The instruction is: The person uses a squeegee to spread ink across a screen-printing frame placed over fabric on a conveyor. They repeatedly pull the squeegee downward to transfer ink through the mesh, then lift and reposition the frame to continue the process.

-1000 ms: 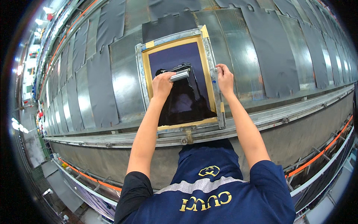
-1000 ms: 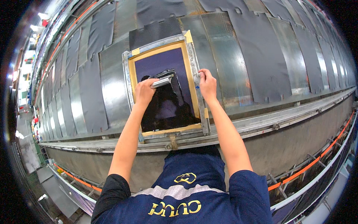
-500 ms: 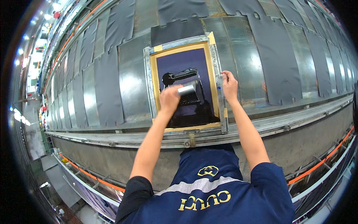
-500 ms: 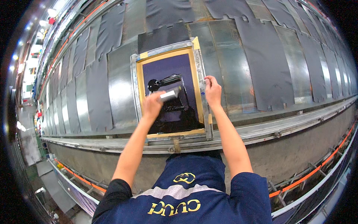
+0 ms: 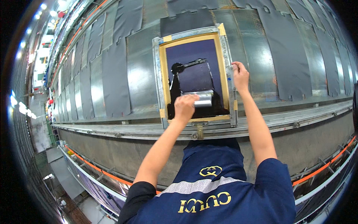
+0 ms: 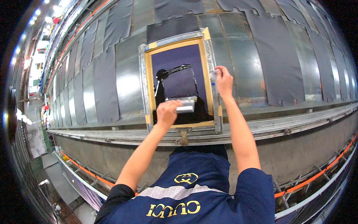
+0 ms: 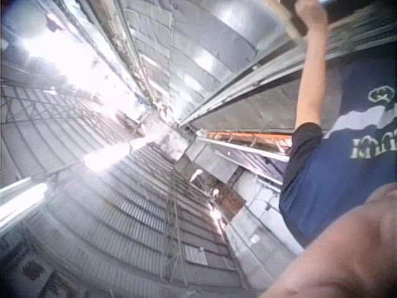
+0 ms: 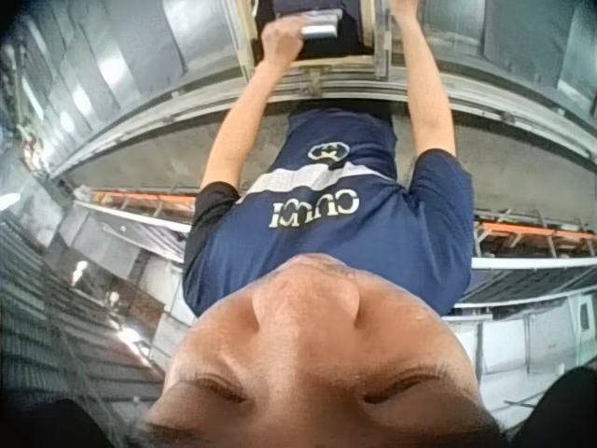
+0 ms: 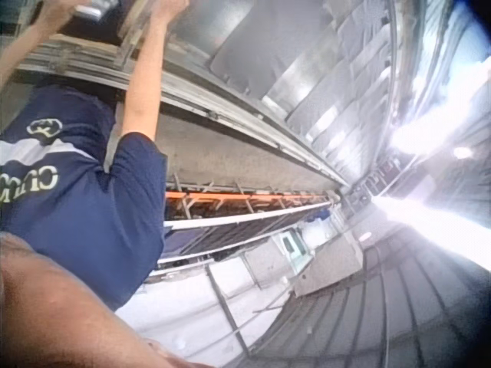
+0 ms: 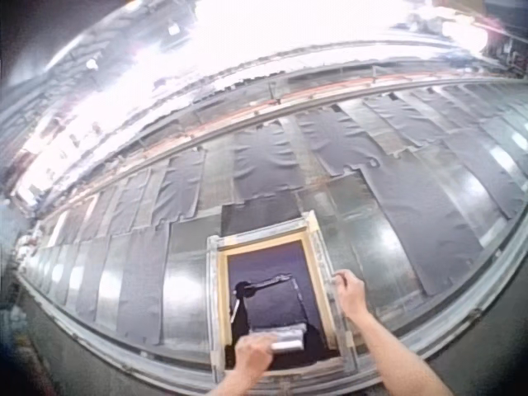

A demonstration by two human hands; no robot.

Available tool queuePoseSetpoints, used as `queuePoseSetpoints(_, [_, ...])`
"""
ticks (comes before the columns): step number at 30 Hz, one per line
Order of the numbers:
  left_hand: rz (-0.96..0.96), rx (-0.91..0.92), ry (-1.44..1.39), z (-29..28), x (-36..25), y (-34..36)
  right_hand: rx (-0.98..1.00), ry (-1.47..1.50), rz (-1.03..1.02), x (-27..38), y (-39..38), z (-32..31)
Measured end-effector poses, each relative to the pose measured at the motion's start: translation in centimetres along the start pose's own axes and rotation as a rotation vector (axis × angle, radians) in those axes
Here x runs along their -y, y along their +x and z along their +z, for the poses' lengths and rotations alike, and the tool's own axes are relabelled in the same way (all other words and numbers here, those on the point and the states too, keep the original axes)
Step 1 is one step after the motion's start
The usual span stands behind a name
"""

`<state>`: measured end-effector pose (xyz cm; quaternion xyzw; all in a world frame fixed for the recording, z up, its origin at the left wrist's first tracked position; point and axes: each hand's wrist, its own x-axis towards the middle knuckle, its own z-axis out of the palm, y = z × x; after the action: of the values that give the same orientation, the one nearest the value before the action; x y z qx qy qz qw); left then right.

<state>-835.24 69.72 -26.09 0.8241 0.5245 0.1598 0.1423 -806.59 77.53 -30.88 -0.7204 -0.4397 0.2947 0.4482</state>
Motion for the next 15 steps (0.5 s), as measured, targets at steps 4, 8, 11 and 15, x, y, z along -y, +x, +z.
queuePoseSetpoints(4, [0.021, -0.034, -0.039, -0.4, -1.0, -3.6, 0.032, -0.023, -0.026, -0.6, 1.1, -0.1])
queuePoseSetpoints(8, [0.007, -0.006, -0.104, -0.9, 0.1, -6.7, 0.003, -0.091, -0.1, 3.6, 0.6, 0.6])
queuePoseSetpoints(11, [0.013, -0.018, -0.109, -4.3, 3.2, -7.5, -0.01, -0.068, -0.131, 8.5, -1.1, 4.3])
queuePoseSetpoints(15, [-0.071, -0.034, -0.128, -9.3, 7.9, -10.2, 0.022, -0.033, -0.163, 13.5, -5.0, 10.4])
